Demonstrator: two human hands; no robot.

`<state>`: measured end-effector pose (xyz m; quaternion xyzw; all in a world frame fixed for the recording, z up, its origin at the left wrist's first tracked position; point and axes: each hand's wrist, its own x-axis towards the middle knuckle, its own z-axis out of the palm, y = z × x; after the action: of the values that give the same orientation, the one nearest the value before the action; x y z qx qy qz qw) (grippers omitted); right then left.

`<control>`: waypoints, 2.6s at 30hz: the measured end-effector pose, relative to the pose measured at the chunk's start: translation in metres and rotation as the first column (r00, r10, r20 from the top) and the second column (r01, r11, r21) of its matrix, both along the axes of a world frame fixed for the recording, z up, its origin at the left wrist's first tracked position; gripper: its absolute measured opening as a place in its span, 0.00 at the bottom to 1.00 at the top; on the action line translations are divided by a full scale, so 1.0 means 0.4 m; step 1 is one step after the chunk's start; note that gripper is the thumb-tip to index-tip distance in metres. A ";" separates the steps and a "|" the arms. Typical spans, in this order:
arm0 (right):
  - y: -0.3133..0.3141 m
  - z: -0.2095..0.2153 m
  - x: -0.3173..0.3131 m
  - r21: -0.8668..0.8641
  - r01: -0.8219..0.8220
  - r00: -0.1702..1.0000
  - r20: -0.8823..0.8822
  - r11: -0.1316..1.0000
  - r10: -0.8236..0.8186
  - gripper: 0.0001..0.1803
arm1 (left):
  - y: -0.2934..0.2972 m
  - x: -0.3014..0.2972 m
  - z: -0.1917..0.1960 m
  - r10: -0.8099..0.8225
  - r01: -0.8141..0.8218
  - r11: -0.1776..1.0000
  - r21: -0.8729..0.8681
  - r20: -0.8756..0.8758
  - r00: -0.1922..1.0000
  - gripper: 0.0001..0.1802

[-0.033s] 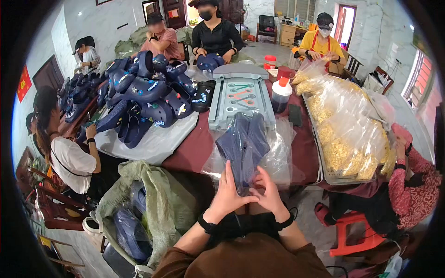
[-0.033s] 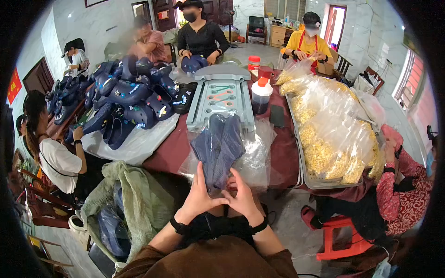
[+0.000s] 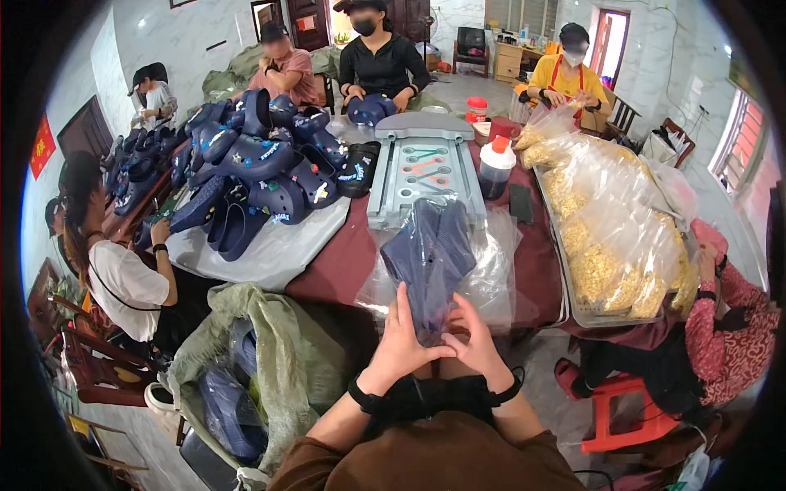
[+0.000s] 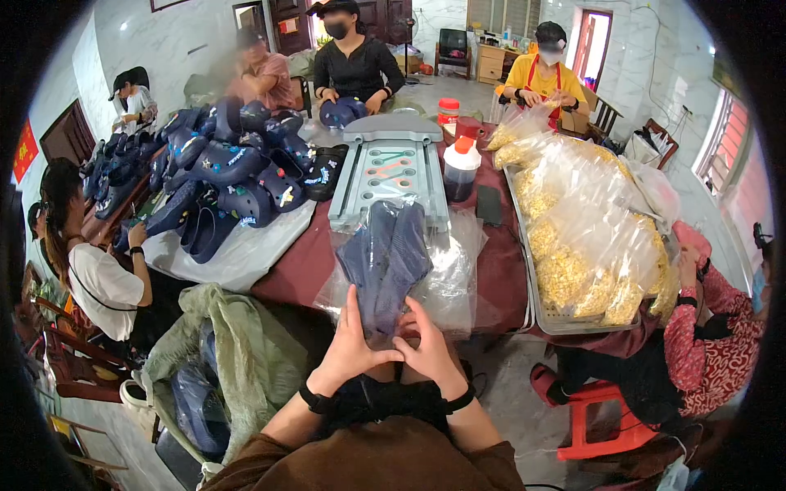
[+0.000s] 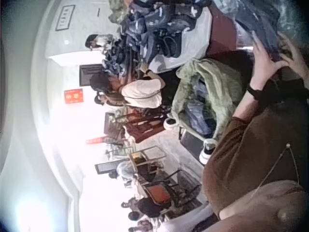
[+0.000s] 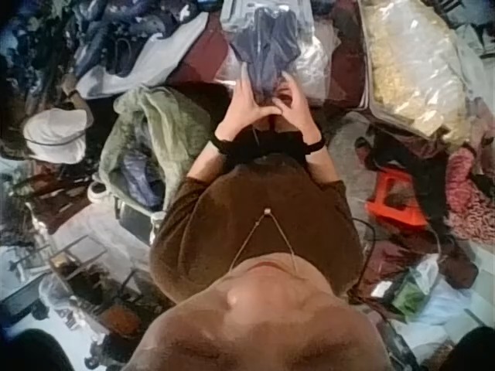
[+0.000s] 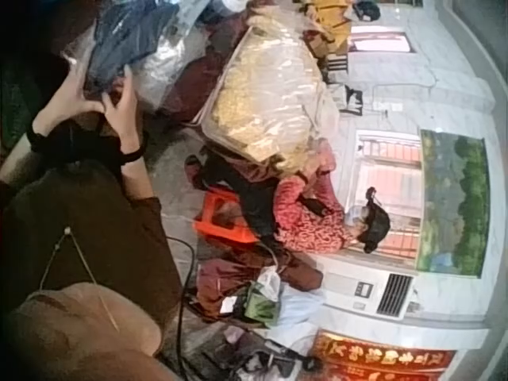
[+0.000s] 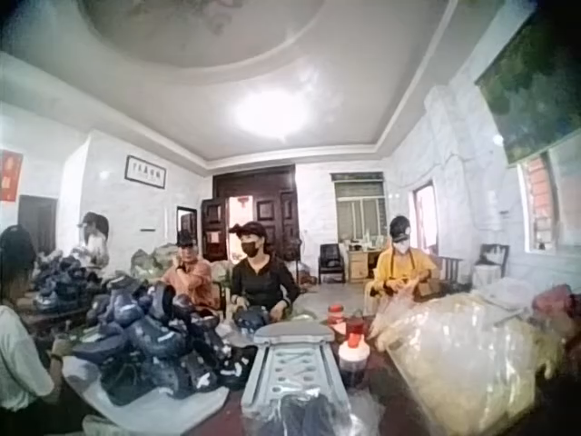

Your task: Packing blue clogs into plastic bags and organizing them in a warehouse/workshop setting.

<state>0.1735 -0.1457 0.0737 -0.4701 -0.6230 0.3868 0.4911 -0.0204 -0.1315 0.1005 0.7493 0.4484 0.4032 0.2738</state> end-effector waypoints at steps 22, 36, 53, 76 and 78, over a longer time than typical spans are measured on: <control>0.026 0.031 0.076 0.289 0.198 0.863 0.402 0.937 -0.307 0.26 | 0.047 -0.074 -0.051 0.374 -0.364 0.923 0.127 -0.064 0.925 0.58; 0.040 -0.073 0.104 0.314 0.206 0.699 0.616 0.927 -0.364 0.31 | -0.081 -0.319 0.242 0.349 -0.215 0.933 -0.288 0.589 0.729 0.42; 0.044 -0.091 0.098 0.245 0.235 0.688 0.642 0.941 -0.339 0.34 | -0.570 -0.892 0.406 0.848 -0.774 0.481 0.412 -0.443 0.291 0.45; 0.040 -0.096 0.097 0.291 0.277 0.706 0.585 0.916 -0.399 0.31 | -0.269 -0.840 -0.061 0.197 -0.663 0.682 -0.307 -0.797 0.572 0.74; 0.040 -0.099 0.098 0.299 0.283 0.691 0.595 0.911 -0.410 0.31 | -0.271 -0.835 -0.019 0.118 -0.641 0.668 -0.379 -0.796 0.594 0.76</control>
<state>0.2128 -0.1298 0.0340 -0.6361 -0.6856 0.0417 0.3515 -0.3546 -0.2400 0.0930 0.5806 0.7847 -0.0453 0.2123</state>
